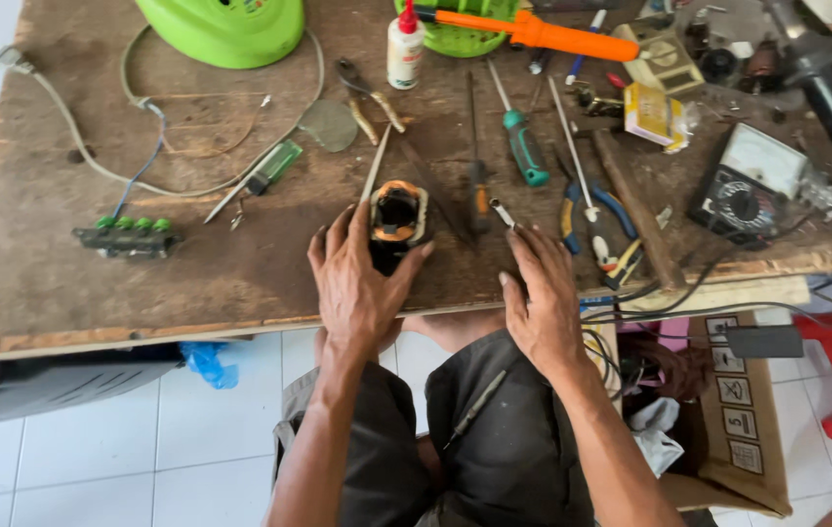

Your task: The person sits at a workbench and manipulates a small cylindrical electrical component with copper windings. They use a flathead screwdriver to pry and adjust the windings and internal parts, then continue to adjust the component by hand.

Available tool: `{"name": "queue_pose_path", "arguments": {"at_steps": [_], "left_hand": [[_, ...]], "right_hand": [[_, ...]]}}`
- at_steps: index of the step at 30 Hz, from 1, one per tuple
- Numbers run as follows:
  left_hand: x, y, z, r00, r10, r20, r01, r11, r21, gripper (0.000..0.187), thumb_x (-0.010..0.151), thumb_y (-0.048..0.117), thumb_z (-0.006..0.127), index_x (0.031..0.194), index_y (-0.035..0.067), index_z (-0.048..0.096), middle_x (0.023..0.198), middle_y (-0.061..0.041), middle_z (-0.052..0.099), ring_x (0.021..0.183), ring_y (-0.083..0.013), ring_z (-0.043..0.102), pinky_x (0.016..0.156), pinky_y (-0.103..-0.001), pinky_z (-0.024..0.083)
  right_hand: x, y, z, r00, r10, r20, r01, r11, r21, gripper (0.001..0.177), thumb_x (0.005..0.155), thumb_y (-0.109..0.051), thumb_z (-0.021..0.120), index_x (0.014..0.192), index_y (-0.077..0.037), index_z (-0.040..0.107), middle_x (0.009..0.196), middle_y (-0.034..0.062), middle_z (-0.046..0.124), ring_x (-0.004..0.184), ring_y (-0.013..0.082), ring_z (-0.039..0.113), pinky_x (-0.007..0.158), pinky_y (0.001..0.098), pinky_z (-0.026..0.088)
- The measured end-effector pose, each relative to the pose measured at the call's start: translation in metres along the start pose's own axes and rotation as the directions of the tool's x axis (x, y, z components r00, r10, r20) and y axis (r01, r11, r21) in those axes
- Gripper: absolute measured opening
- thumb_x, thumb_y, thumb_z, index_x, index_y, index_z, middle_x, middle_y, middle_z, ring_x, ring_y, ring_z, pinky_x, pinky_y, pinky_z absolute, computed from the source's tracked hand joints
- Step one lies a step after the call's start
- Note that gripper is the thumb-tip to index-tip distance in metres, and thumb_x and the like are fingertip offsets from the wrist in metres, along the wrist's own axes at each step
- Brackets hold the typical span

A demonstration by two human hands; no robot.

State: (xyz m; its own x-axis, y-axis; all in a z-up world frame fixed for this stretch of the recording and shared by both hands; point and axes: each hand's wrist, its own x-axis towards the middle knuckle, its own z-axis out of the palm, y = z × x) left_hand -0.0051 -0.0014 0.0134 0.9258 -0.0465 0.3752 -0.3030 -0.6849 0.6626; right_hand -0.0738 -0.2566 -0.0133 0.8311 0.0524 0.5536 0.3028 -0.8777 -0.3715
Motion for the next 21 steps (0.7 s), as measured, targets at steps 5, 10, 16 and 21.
{"name": "queue_pose_path", "arguments": {"at_steps": [5,10,16,21], "left_hand": [[-0.002,-0.009,0.008,1.0,0.006,0.009,-0.006,0.999,0.033,0.102,0.088,0.071,0.086,0.156,0.001,0.06,0.136,-0.024,0.079,0.15,-0.0318,0.059,0.13,-0.055,0.028],[-0.003,-0.011,0.01,1.0,0.008,0.014,-0.008,1.0,0.028,0.1,0.089,0.072,0.086,0.156,0.003,0.059,0.138,-0.022,0.078,0.151,-0.0309,0.058,0.13,-0.054,0.028],[-0.003,-0.01,0.009,1.0,0.003,-0.002,-0.003,1.0,0.022,0.097,0.091,0.069,0.086,0.155,0.002,0.059,0.136,-0.022,0.079,0.149,-0.0318,0.06,0.129,-0.056,0.028],[-0.003,-0.01,0.009,1.0,0.012,-0.003,-0.012,1.0,0.016,0.095,0.089,0.067,0.087,0.152,0.001,0.06,0.137,-0.023,0.078,0.149,-0.0311,0.06,0.13,-0.056,0.028]], "right_hand": [[-0.023,0.01,-0.01,0.999,-0.007,-0.037,0.003,0.995,-0.095,0.041,0.108,-0.016,0.068,0.147,-0.005,0.07,0.149,0.0226,0.069,0.143,0.046,0.064,0.12,0.0646,0.043],[-0.033,0.002,-0.029,1.0,0.026,0.001,-0.026,0.999,-0.03,0.04,0.111,-0.021,0.065,0.148,-0.006,0.071,0.152,0.0196,0.07,0.147,0.0452,0.062,0.119,0.065,0.044],[-0.056,0.054,-0.052,0.964,0.161,-0.209,-0.215,0.939,-0.269,0.04,0.099,0.002,0.076,0.138,-0.006,0.078,0.139,0.0199,0.071,0.133,0.0435,0.066,0.117,0.0607,0.049],[-0.06,0.077,-0.069,0.943,0.329,-0.043,-0.306,0.814,-0.494,0.057,0.081,-0.01,0.087,0.138,-0.008,0.082,0.114,0.02,0.063,0.101,0.0477,0.069,0.085,0.0601,0.056]]}}
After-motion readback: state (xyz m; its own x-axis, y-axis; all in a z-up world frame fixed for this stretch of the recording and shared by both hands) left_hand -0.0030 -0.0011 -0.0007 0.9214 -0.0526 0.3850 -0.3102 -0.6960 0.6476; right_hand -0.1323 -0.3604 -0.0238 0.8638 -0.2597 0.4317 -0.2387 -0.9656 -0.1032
